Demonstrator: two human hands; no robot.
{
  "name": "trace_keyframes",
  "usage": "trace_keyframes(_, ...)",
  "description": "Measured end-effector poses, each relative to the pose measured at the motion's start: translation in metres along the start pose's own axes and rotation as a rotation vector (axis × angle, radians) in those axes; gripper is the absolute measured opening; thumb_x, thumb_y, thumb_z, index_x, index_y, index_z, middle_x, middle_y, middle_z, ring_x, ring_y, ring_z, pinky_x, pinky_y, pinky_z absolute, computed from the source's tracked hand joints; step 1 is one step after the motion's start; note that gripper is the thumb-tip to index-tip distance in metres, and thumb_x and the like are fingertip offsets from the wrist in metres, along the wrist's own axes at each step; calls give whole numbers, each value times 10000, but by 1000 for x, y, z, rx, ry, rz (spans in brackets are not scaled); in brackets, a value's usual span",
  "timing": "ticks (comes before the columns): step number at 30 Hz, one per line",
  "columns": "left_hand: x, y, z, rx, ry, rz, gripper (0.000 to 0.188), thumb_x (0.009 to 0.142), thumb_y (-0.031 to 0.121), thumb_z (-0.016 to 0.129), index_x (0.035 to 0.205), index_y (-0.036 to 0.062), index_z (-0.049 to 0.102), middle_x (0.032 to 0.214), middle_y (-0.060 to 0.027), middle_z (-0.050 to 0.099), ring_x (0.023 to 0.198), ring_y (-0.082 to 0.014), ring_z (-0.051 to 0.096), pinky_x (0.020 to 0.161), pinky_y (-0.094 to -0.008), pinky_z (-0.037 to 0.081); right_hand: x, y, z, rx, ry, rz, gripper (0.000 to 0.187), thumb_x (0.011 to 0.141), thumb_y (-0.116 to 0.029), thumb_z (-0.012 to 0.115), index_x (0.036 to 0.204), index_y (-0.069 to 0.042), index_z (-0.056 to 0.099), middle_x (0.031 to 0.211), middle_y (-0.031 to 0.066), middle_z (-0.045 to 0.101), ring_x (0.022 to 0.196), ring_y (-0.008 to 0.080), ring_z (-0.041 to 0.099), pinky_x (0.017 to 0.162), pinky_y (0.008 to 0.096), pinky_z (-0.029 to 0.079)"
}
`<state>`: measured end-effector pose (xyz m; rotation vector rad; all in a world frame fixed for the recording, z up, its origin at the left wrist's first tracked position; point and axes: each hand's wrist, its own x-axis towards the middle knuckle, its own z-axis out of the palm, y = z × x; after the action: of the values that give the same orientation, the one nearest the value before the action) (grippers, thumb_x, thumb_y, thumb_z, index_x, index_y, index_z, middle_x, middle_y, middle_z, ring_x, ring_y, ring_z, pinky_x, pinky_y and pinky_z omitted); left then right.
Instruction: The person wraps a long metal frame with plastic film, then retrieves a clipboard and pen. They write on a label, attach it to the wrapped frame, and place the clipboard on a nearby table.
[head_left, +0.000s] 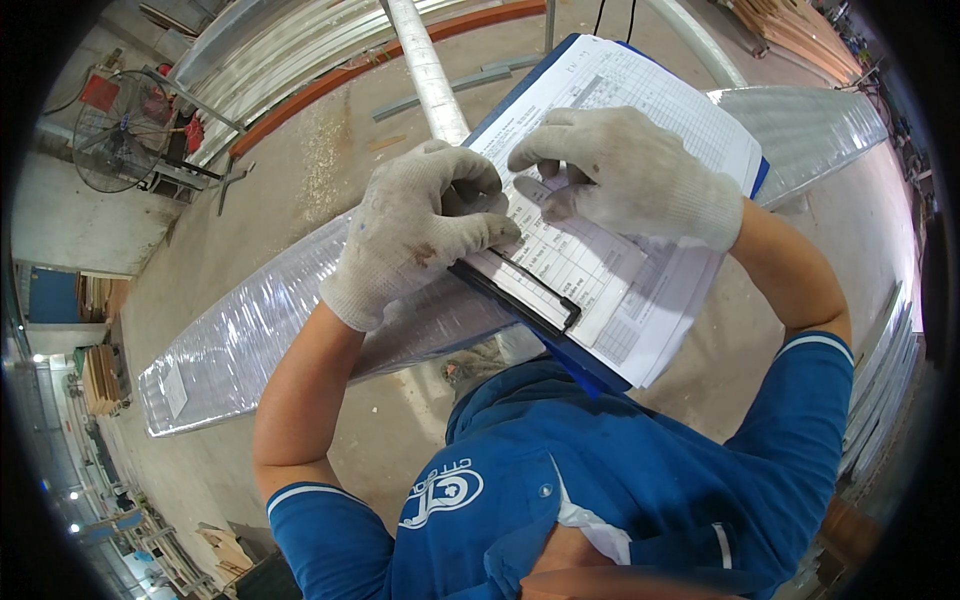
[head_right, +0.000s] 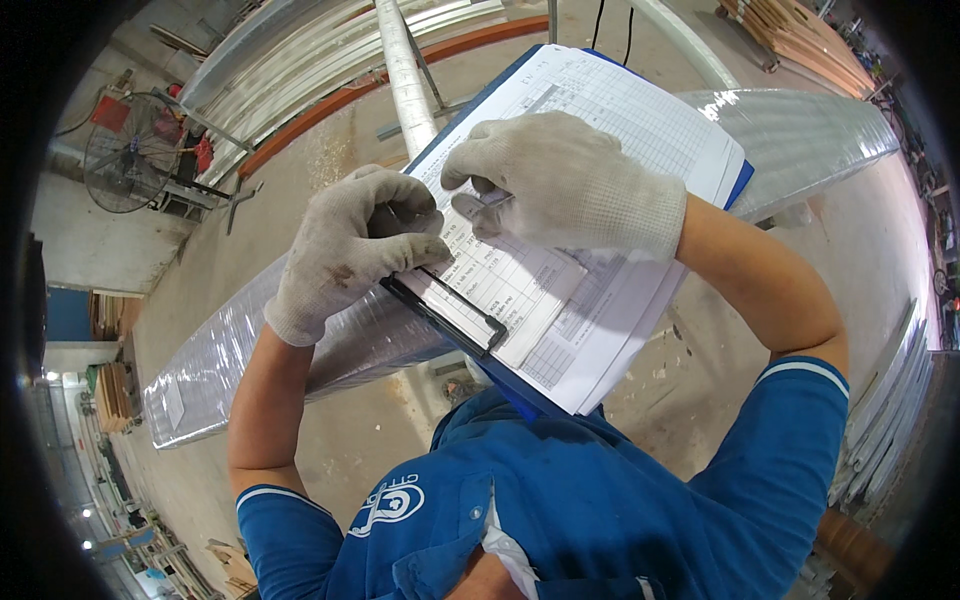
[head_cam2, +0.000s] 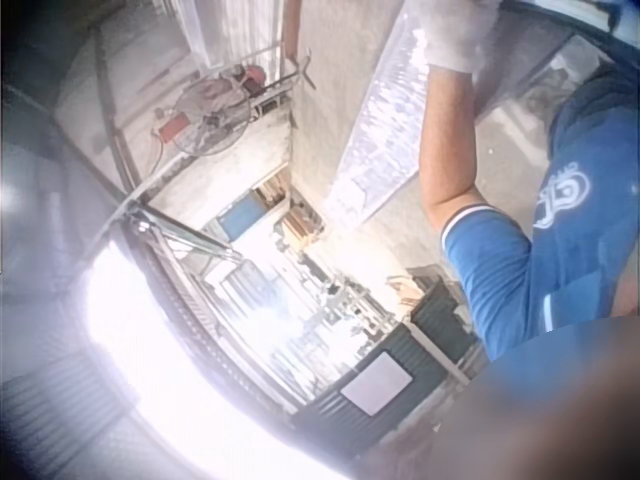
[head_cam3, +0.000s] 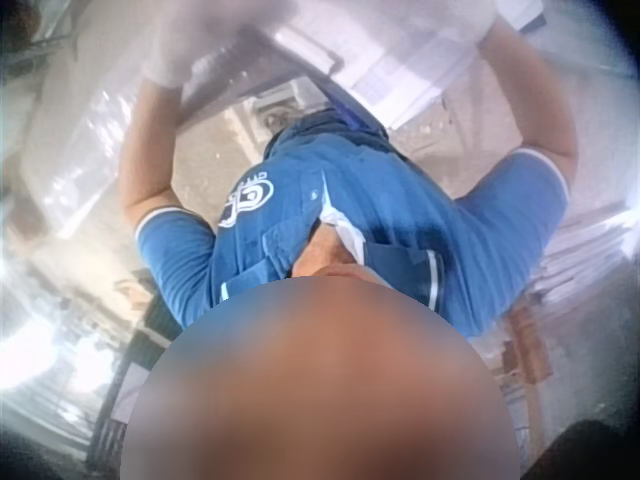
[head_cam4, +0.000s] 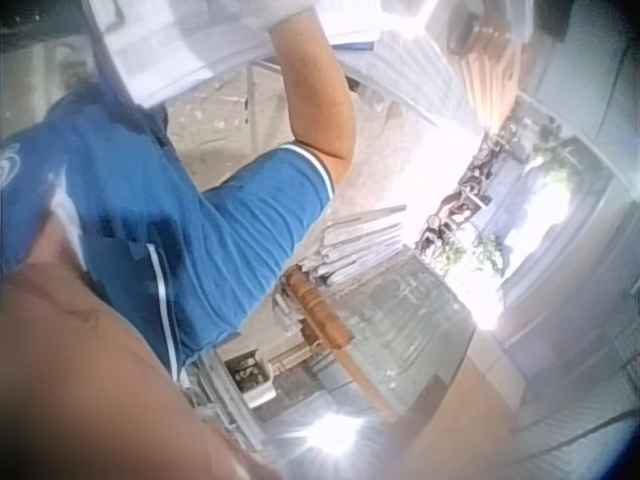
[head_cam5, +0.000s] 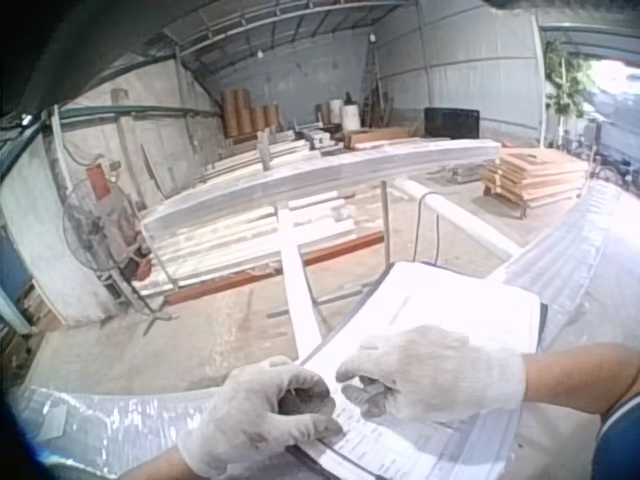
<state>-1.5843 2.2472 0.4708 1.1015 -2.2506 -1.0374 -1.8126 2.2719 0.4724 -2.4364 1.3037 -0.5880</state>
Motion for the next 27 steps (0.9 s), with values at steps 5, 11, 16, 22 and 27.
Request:
trace_keyframes(5, -1, -2, 1, -26, 4, -23, 339, 717, 98, 827, 989, -33, 674, 934, -63, 627, 809, -119, 659, 743, -260, 551, 3, -1, 0, -60, -34, 7, 103, 815, -156, 746, 862, -67, 727, 866, 85, 688, 839, 247, 679, 816, 384, 518)
trace_keyframes(11, -4, 0, 2, -25, 39, -2, 357, 713, 108, 835, 998, -35, 674, 943, -70, 633, 796, -118, 655, 740, -252, 546, 1, 0, 4, 16, 91, -39, 176, 734, -85, 789, 873, -26, 698, 841, 87, 664, 790, 270, 665, 722, 367, 525)
trace_keyframes(16, -2, -3, 2, -1, 37, 56, 352, 726, 109, 828, 1008, -37, 677, 960, -74, 632, 823, -123, 659, 749, -258, 545, 1, 3, 3, -23, 138, -95, 230, 721, -66, 795, 922, -25, 690, 871, 93, 660, 783, 256, 666, 720, 356, 531)
trace_keyframes(22, -1, -5, 3, -117, 19, -21, 361, 721, 109, 833, 1011, -44, 681, 984, -81, 625, 821, -123, 650, 745, -261, 537, 4, 3, 0, 65, -43, -5, 247, 726, -66, 796, 937, -11, 682, 879, 97, 659, 774, 229, 670, 717, 339, 537)
trace_keyframes(27, -2, 1, 4, -1, 26, -7, 332, 732, 68, 822, 1010, -48, 683, 947, -69, 620, 793, -115, 643, 724, -253, 533, 0, 0, 1, 86, -14, 46, 170, 804, -150, 770, 898, -26, 702, 841, 109, 677, 807, 255, 677, 765, 362, 527)
